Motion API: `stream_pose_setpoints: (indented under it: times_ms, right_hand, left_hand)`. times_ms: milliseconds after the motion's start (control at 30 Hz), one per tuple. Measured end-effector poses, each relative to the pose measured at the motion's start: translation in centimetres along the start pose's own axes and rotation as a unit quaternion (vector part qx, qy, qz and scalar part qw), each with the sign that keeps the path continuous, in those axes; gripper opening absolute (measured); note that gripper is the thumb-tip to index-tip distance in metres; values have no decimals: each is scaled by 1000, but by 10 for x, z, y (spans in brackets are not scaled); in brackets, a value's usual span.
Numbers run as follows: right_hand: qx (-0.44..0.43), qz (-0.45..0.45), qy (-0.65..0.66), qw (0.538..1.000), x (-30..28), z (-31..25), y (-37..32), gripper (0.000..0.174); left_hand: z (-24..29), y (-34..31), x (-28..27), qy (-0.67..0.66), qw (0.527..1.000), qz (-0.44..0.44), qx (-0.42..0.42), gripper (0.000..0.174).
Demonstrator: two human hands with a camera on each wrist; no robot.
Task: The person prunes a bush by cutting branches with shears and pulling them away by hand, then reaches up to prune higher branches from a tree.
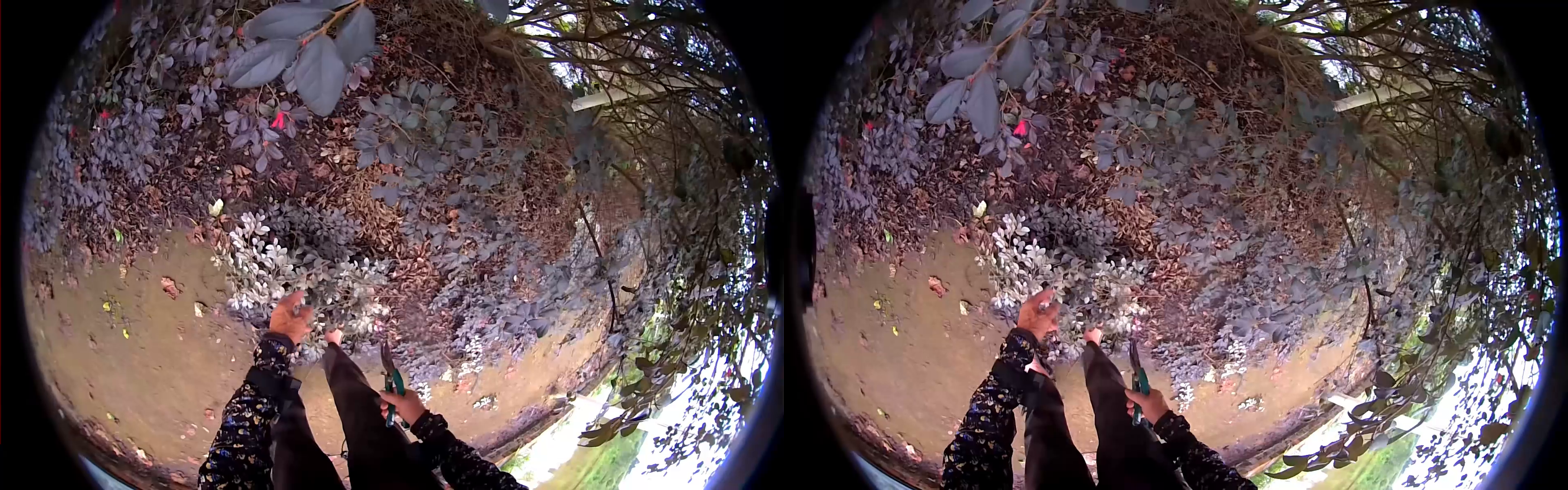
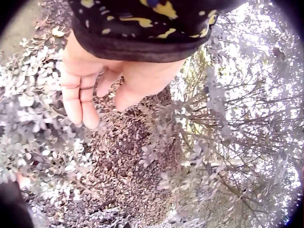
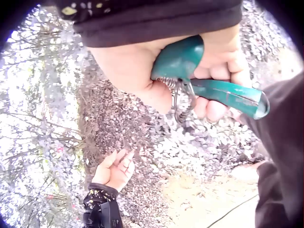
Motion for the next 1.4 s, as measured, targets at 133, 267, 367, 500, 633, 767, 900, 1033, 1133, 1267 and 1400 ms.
stream_pose_setpoints:
  times_ms: [133,267,367,500,633,767,900,1033,1133,1267,1400]
  right_hand:
    - [-159,-2,17,987,29,-102,-7,20]
    - [-333,-27,-12,942,59,-230,-43,24]
    - [-370,-11,-23,929,67,-297,-56,33]
    - [-421,-13,-59,905,78,-356,-71,34]
    - [-413,28,-68,908,66,-377,-64,32]
    - [-421,8,-66,905,64,-394,-59,33]
    - [-387,31,-86,917,65,-400,-61,33]
    - [-391,42,-90,915,66,-399,-63,31]
    - [-401,35,-88,911,62,-397,-62,31]
    - [-386,-11,-47,921,54,-375,-57,33]
    - [-252,-6,-150,956,51,-260,-50,46]
  left_hand:
    - [127,18,3,3,994,12,111,53]
    - [233,27,32,-32,984,-13,176,73]
    - [269,39,65,-15,985,-44,163,80]
    - [284,37,102,-29,984,-64,163,60]
    - [277,32,119,-68,975,-99,184,23]
    - [271,25,118,-49,964,-102,242,22]
    - [265,7,112,-48,968,-107,221,15]
    - [264,-1,109,-8,966,-99,237,15]
    - [254,-4,112,-19,968,-128,213,15]
    - [237,-2,105,10,968,-109,228,18]
    - [198,20,80,64,965,-24,251,19]
Point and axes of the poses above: each hand's wrist, its own y-axis towards the middle knuckle, its own x-axis out of the palm, z = x × y, the point moved 10 cm from there along y, towards the middle knuckle, and after that the axes turned 15 degrees about y, right-handed, at the moved point
